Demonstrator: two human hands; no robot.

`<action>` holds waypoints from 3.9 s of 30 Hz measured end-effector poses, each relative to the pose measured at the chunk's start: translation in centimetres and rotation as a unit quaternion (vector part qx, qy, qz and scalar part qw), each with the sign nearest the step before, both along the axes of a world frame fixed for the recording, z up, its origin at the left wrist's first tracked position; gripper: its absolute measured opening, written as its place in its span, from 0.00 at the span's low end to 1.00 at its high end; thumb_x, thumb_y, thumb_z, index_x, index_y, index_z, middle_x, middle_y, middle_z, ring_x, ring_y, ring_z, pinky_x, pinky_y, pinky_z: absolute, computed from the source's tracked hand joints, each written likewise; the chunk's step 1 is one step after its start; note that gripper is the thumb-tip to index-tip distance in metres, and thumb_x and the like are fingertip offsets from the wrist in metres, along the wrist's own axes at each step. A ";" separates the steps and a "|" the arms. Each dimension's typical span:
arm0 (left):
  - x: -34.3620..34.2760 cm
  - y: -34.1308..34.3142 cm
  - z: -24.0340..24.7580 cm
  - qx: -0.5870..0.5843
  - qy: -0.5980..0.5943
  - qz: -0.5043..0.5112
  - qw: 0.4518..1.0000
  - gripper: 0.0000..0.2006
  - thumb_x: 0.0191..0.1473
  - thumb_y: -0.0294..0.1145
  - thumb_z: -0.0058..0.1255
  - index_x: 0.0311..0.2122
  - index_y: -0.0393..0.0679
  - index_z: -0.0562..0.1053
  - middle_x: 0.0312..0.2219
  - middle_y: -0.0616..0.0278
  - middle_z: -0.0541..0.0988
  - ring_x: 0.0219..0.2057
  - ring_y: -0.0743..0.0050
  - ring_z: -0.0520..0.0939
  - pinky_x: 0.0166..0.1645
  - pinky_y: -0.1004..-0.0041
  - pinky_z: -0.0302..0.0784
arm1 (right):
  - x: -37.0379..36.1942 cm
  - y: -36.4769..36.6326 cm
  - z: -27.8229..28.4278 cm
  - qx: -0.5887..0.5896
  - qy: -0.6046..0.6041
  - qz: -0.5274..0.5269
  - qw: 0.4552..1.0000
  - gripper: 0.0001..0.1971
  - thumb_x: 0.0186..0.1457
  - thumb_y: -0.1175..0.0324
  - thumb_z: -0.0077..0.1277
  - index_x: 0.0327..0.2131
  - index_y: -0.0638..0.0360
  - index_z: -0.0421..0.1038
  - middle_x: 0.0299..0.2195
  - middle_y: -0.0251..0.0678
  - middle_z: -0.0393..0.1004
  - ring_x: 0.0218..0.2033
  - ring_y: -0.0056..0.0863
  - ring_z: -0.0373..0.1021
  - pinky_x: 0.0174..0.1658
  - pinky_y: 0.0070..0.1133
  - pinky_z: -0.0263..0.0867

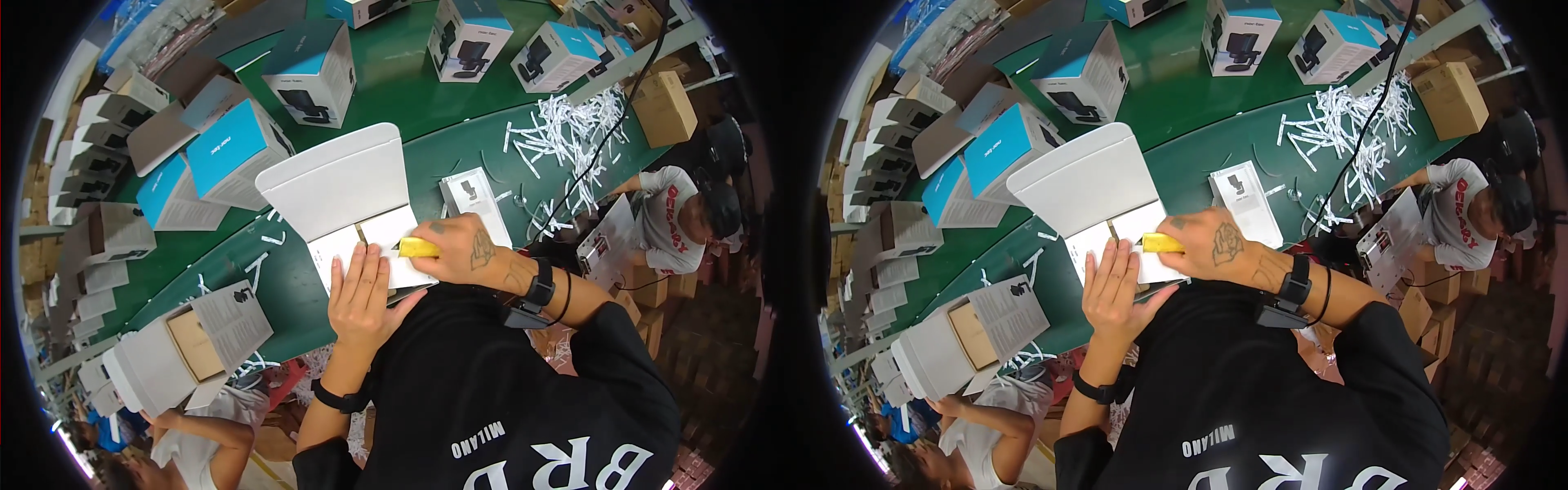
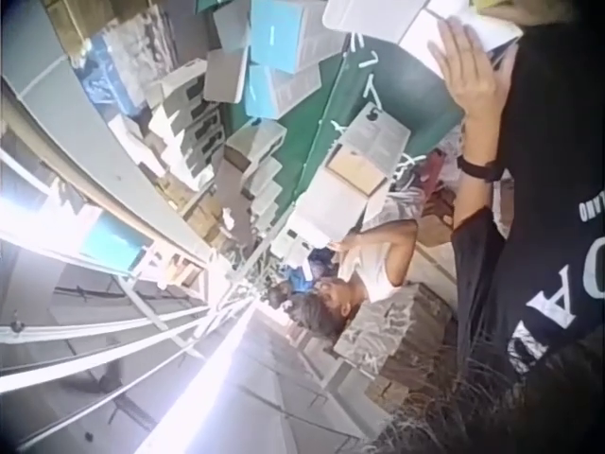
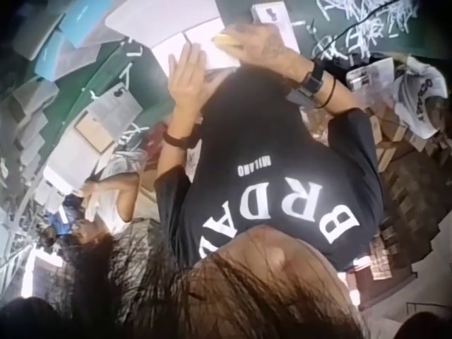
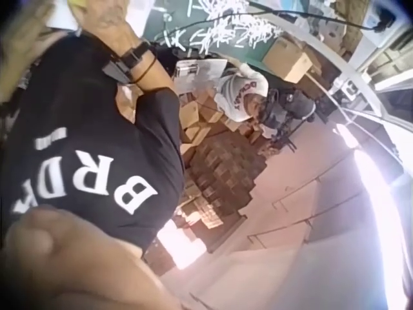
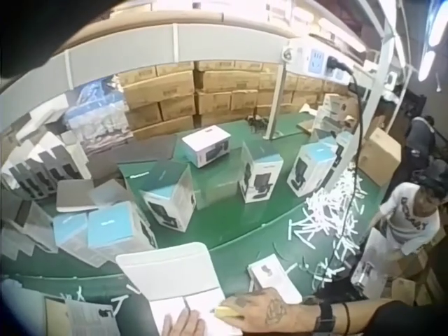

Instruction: The person opens a box, removes a manual, and uses a utility knife to cut the tape on a smaller blue box. They then place the manual inside the larger box and return the blue box to its original position before closing the lid.

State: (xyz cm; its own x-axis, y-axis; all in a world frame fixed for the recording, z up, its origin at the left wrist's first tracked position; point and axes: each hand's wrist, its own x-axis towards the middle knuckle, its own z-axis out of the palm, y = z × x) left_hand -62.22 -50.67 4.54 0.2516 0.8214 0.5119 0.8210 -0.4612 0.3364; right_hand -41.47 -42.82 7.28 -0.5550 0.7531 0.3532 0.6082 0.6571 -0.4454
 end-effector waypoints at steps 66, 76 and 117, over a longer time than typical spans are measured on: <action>-2.0 -3.1 0.8 -0.186 -0.606 -0.084 0.769 0.19 0.66 0.30 0.48 0.58 0.31 0.66 0.54 0.52 0.74 0.53 0.63 0.77 0.60 0.63 0.71 | -6.7 -10.5 6.4 -0.283 0.172 -0.287 0.899 0.11 0.58 0.63 0.58 0.32 0.63 0.74 0.24 0.43 0.75 0.23 0.35 0.74 0.27 0.26 0.67; -0.8 -3.4 0.5 -0.196 -0.661 -0.095 0.718 0.19 0.67 0.27 0.46 0.59 0.29 0.64 0.55 0.49 0.73 0.53 0.61 0.77 0.57 0.64 0.75 | -10.0 -9.4 3.8 0.064 0.099 -0.317 0.941 0.15 0.57 0.60 0.62 0.33 0.63 0.72 0.23 0.30 0.75 0.18 0.25 0.70 0.21 0.23 0.64; -11.3 -4.3 1.6 -0.245 -0.214 -0.015 0.946 0.24 0.43 0.28 0.64 0.51 0.49 0.81 0.71 0.44 0.50 0.69 0.44 0.59 0.68 0.45 0.53 | -5.1 -4.8 -3.3 -0.028 0.227 0.100 0.968 0.23 0.44 0.69 0.71 0.46 0.60 0.77 0.52 0.46 0.76 0.29 0.32 0.79 0.29 0.21 0.73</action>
